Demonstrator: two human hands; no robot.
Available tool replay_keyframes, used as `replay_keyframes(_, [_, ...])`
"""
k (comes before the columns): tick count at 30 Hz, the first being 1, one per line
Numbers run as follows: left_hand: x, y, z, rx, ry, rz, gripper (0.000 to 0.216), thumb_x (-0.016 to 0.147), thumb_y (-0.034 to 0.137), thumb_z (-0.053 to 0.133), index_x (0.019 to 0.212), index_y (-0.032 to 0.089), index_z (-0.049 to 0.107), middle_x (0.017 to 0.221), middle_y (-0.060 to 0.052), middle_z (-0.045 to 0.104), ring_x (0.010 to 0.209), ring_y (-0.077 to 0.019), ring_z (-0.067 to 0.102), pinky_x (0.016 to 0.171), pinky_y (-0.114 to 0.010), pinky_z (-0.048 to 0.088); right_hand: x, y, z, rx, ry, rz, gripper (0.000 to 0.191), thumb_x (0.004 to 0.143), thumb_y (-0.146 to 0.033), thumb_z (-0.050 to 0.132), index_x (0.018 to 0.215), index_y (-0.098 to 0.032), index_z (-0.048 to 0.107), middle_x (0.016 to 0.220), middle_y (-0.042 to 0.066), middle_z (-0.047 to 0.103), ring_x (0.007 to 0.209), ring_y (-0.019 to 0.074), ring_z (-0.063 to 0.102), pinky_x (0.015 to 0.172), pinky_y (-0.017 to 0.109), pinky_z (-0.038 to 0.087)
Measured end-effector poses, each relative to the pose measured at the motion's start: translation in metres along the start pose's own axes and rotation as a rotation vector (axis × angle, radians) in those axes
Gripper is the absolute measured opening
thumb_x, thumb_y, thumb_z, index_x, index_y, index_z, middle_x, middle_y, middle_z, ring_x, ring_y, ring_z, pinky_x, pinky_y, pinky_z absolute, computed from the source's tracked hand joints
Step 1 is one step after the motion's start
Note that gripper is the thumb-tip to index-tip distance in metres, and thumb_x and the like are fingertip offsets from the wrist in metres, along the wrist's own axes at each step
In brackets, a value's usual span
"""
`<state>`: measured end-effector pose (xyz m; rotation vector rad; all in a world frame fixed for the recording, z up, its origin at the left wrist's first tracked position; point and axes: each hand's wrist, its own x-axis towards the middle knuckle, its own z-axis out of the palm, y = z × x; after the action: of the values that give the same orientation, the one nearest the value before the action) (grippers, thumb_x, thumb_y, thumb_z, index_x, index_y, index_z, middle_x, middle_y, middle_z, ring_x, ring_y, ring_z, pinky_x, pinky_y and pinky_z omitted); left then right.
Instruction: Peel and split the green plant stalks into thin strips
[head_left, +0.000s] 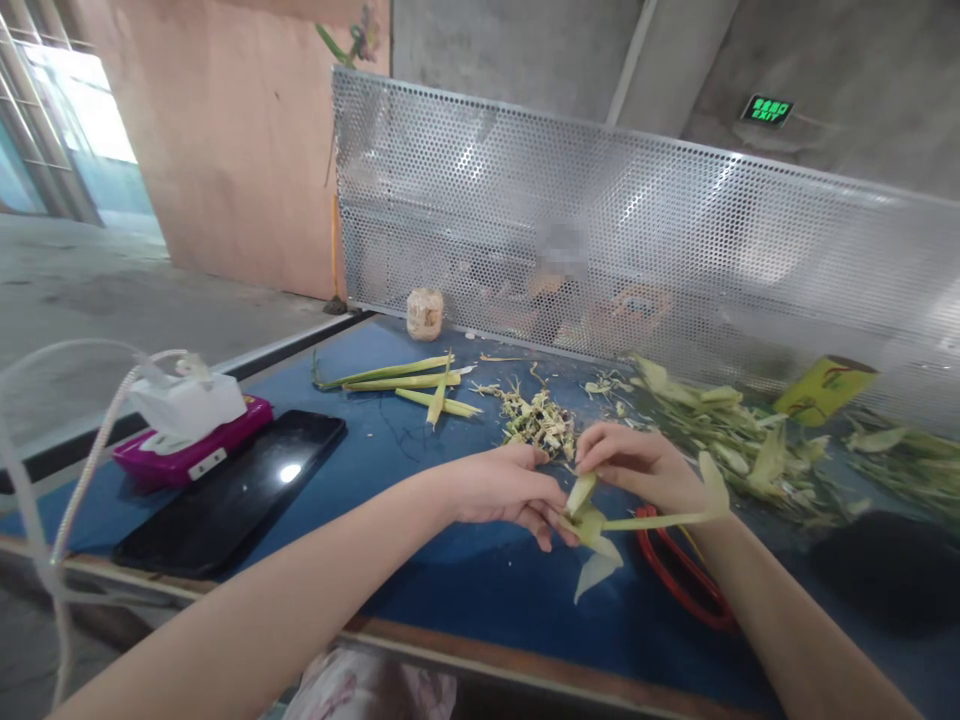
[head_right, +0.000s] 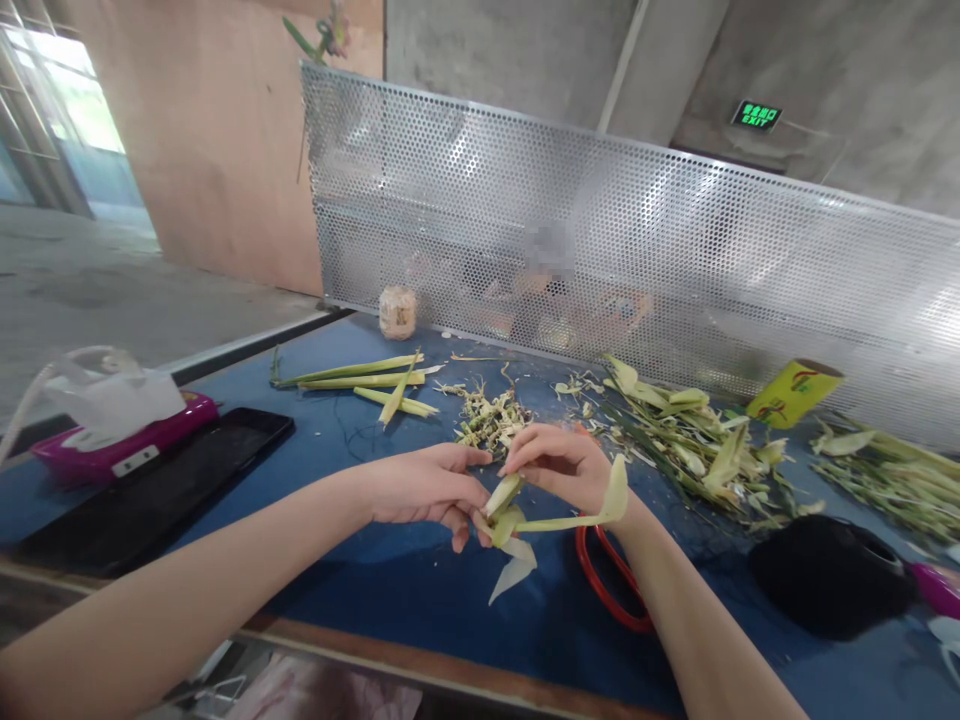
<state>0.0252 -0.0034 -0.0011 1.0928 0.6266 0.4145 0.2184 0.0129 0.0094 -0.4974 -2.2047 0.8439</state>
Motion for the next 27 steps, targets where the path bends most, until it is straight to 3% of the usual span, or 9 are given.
replay_keyframes(7, [0.0006,-0.0015,-0.0016,0.041,0.029,0.019,0.091,0.066,0.002,0.053,0.132,-0.004,-0.008,0.054,-0.005,0.064,0.054,-0.0144,0.061,0.045,-0.021,0.044,-0.0008,-0.0046,0.0001,-0.087,-0.065,-0.042,0.013,0.077,-0.009,0.054,0.077,-0.017,0.064,0.078,0.005,0.055,0.073,0.0112,0.055,0.066,0.024,0.047])
replay_keyframes(12, [-0.0007,-0.0011,0.0007,0.09,0.1,0.005,0.088,0.063,0.002,0.054,0.132,-0.005,-0.001,0.047,0.001,0.06,0.038,-0.0081,0.049,0.039,-0.018,0.036,-0.0013,-0.005,0.003,-0.148,-0.089,-0.068,0.012,0.078,-0.011,0.053,0.078,-0.016,0.064,0.078,0.005,0.055,0.073,0.0116,0.055,0.068,0.026,0.047])
replay_keyframes(19, [-0.001,-0.0003,-0.0008,0.124,0.116,0.032,0.088,0.065,0.003,0.055,0.133,-0.005,-0.001,0.051,0.001,0.06,0.039,-0.0077,0.049,0.042,-0.02,0.037,0.0014,-0.0047,0.0035,-0.131,-0.073,-0.141,0.013,0.077,-0.009,0.054,0.081,-0.016,0.064,0.078,0.005,0.057,0.072,0.0103,0.056,0.066,0.023,0.047])
replay_keyframes(27, [-0.0036,0.0021,0.001,0.129,0.135,0.064,0.076,0.065,0.003,0.053,0.13,-0.004,0.013,0.049,0.003,0.057,0.038,-0.0069,0.047,0.044,-0.02,0.037,-0.0014,0.0008,0.0065,-0.143,-0.148,-0.125,0.014,0.074,-0.011,0.059,0.087,-0.017,0.063,0.08,0.005,0.061,0.075,0.0116,0.057,0.07,0.025,0.047])
